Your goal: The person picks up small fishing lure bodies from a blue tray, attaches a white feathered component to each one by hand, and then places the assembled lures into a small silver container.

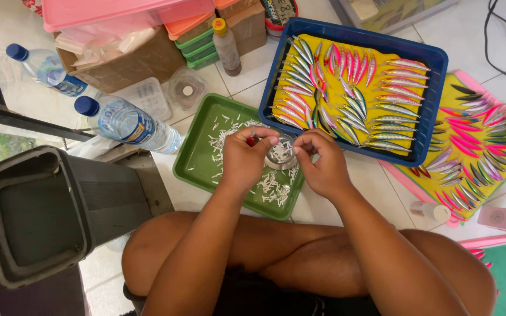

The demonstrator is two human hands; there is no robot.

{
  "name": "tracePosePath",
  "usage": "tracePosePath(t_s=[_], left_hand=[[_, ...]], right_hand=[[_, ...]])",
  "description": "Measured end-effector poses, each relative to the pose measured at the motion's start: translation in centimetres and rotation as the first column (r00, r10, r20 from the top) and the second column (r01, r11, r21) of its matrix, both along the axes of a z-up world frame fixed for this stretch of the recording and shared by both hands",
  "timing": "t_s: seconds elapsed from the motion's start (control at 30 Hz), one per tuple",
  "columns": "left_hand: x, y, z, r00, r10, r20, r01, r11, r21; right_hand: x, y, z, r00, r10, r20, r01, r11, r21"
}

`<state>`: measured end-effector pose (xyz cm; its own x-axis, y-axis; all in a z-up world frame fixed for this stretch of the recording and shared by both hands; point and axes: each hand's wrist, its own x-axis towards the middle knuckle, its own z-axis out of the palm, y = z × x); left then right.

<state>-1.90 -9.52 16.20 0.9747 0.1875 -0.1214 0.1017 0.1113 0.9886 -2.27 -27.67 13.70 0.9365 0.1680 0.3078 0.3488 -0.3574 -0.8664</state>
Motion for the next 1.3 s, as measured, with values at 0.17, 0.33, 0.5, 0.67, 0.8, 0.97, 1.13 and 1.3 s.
tracePosePath(t_s=[0.17, 0.33, 0.5, 0.67, 0.8, 0.97, 1.13, 1.3], left_hand=[[0.6, 2.2, 1.8, 0.994, 0.074, 0.084, -0.075, 0.997, 0.003], [0.1, 2.0, 3.1, 0.987, 0.075, 0.139, -0.067, 0.996, -0.063], [-0.4, 1.2, 3.7, 0.988, 0.012, 0.154, 0.008, 0.992, -0.128], [-0.6, 0.8, 3.6, 0.988, -0.002, 0.157, 0.026, 0.988, -0.151], [-0.8, 0.7, 3.8, 0.99, -0.003, 0.143, 0.028, 0.986, -0.167], [-0.5, 1.0, 3.3, 0.99, -0.013, 0.141, 0.034, 0.988, -0.148], [-0.7, 1.1, 3.3, 0.991, -0.022, 0.132, 0.041, 0.989, -0.144], [-0.7, 1.1, 3.5, 0.989, -0.026, 0.147, 0.049, 0.987, -0.155]], right_hand=[[0.1, 0.7, -4.6, 0.978, -0.105, -0.179, 0.087, 0.99, -0.11], [0.3, 0.5, -9.6, 0.951, -0.239, -0.197, 0.16, 0.923, -0.349], [0.6, -0.2, -13.2, 0.985, -0.157, -0.069, 0.095, 0.838, -0.538], [0.5, -0.6, -12.6, 0.983, -0.136, -0.125, 0.031, 0.788, -0.614], [0.7, -1.2, -13.7, 0.978, -0.163, -0.127, 0.055, 0.797, -0.601], [0.9, -0.6, -12.4, 0.98, -0.132, -0.146, 0.039, 0.859, -0.51], [0.7, -0.1, -10.3, 0.906, -0.123, -0.406, -0.036, 0.931, -0.363], [0.5, 0.1, -9.0, 0.881, -0.083, -0.465, -0.079, 0.944, -0.319]])
